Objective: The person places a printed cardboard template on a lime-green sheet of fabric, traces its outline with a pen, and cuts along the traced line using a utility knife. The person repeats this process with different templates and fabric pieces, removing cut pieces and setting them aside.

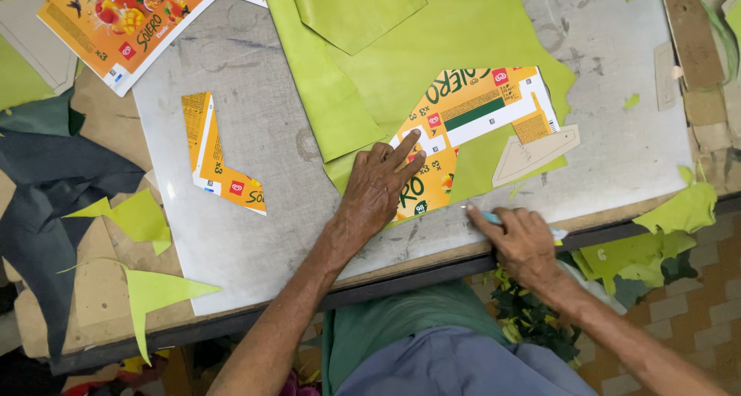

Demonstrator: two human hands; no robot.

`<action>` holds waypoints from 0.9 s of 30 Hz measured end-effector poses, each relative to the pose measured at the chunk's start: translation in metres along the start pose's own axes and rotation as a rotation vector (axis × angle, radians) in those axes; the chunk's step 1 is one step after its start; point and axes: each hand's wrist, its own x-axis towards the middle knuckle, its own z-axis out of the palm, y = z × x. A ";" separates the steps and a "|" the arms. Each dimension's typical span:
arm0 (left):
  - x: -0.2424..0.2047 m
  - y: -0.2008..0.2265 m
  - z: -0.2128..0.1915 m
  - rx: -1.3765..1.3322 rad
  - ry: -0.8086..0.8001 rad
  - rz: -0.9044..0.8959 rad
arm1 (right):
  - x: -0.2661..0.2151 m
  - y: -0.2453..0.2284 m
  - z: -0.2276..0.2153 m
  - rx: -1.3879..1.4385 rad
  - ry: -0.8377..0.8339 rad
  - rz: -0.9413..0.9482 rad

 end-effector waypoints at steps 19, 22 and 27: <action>0.013 0.015 0.003 0.059 -0.035 0.021 | -0.026 0.030 -0.059 0.459 -0.950 0.549; 0.019 0.023 0.007 -0.002 -0.007 -0.014 | 0.014 0.021 -0.039 1.002 -0.186 0.620; 0.019 0.026 0.006 -0.089 0.035 -0.030 | 0.060 -0.016 -0.012 1.126 -0.047 0.932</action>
